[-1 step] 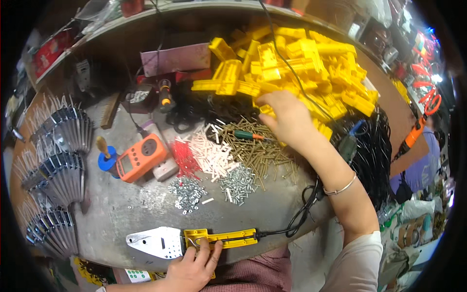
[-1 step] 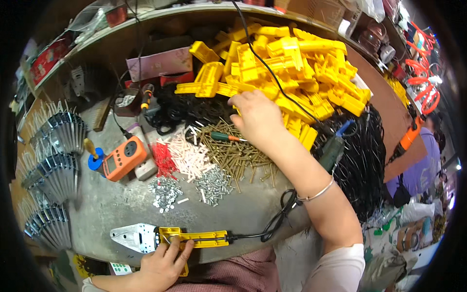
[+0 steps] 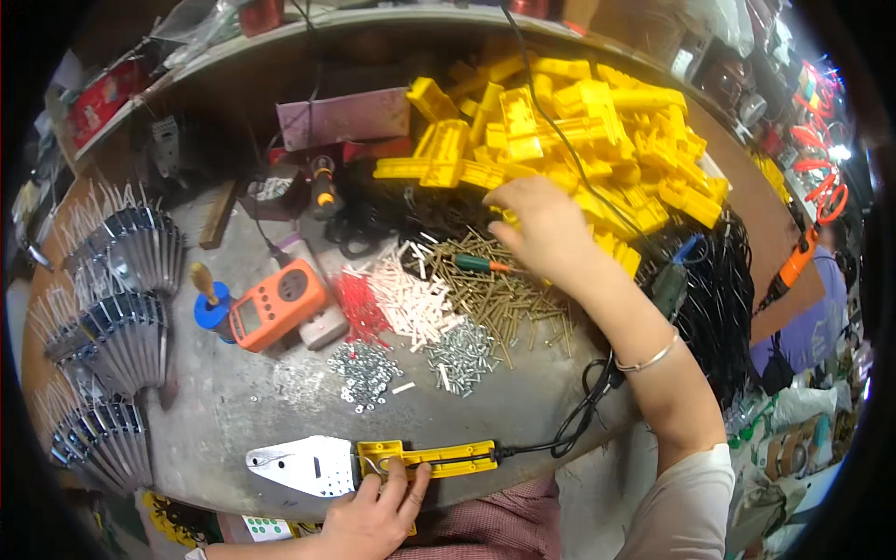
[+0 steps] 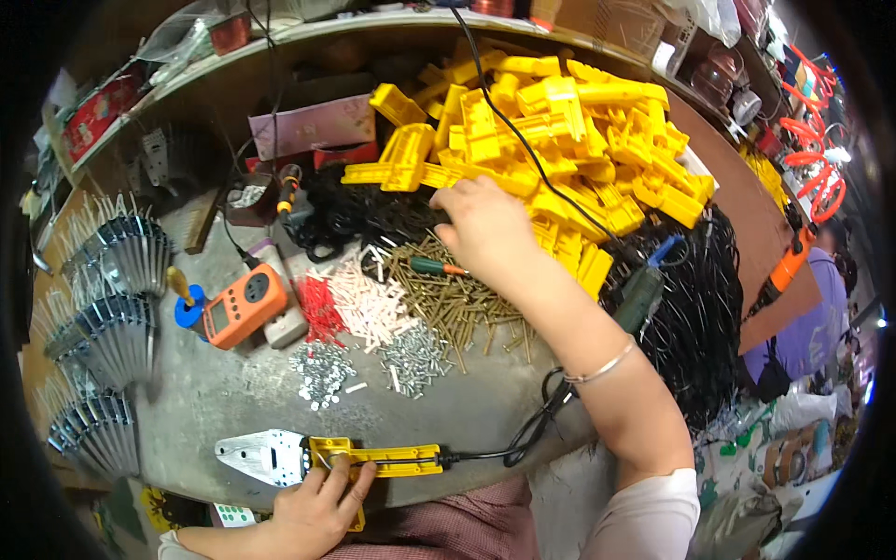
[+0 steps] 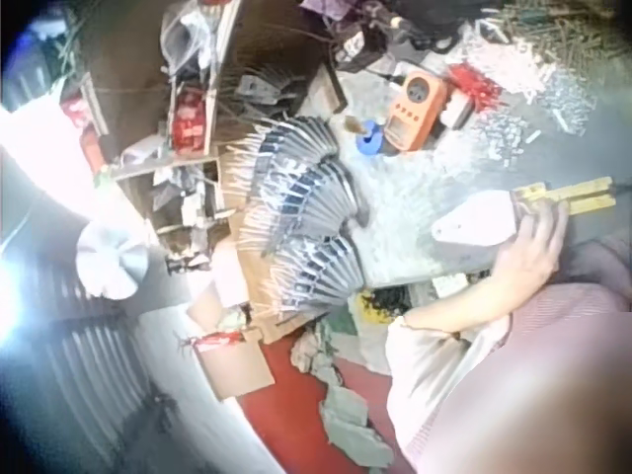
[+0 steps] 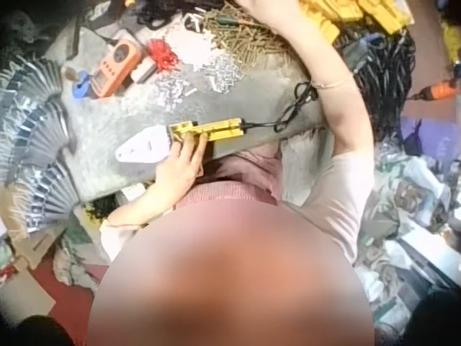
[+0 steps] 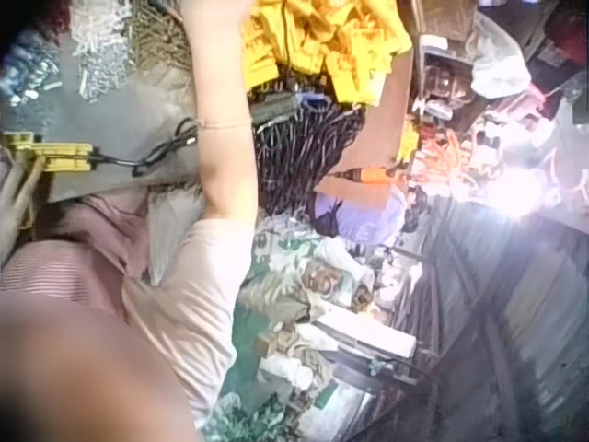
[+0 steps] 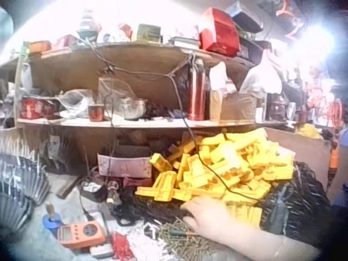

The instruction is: Assembling a yellow electrical component involving soldering and manual wiring.

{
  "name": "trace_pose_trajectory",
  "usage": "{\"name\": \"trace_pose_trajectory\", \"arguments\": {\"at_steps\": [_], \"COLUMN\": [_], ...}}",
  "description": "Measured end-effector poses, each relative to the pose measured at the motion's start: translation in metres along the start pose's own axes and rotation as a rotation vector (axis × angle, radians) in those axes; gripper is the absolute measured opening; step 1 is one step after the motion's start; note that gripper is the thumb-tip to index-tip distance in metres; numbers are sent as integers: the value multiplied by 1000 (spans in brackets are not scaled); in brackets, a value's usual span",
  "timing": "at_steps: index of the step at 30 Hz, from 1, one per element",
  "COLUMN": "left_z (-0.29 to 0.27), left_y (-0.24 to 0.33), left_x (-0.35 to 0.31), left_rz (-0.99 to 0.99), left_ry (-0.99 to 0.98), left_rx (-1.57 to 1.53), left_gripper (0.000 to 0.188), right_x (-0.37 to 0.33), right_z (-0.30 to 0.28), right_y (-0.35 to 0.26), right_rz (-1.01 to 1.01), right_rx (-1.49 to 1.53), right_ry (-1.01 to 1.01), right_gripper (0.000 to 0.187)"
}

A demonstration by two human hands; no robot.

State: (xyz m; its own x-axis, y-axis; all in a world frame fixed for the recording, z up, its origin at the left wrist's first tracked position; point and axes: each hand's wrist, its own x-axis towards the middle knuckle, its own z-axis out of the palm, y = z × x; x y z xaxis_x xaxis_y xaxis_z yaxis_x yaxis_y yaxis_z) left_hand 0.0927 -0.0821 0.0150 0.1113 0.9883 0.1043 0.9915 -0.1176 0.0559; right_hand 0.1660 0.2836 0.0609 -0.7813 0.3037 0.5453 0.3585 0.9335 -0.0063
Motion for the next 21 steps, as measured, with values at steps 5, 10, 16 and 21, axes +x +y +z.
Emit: {"name": "trace_pose_trajectory", "arguments": {"at_steps": [5, 10, 16, 21], "left_z": [-3, 0, -1, 5], "left_y": [5, 6, 1, -10], "left_x": [-10, -14, -13, 4], "left_rz": [-18, -16, -7, 68], "left_ry": [-11, 87, 108, 81], "left_rx": [-13, 19, 20, 68], "left_gripper": [75, 69, 69, 53], "right_x": [47, 58, 40, 10], "right_z": [26, 9, -16, -74], "right_y": [-1, 65, 89, 18], "right_rz": [50, 30, 13, 419], "right_rx": [-464, -603, -330, 1154], "right_ry": [-62, 93, 208, 642], "right_gripper": [26, 29, 40, 30]}}
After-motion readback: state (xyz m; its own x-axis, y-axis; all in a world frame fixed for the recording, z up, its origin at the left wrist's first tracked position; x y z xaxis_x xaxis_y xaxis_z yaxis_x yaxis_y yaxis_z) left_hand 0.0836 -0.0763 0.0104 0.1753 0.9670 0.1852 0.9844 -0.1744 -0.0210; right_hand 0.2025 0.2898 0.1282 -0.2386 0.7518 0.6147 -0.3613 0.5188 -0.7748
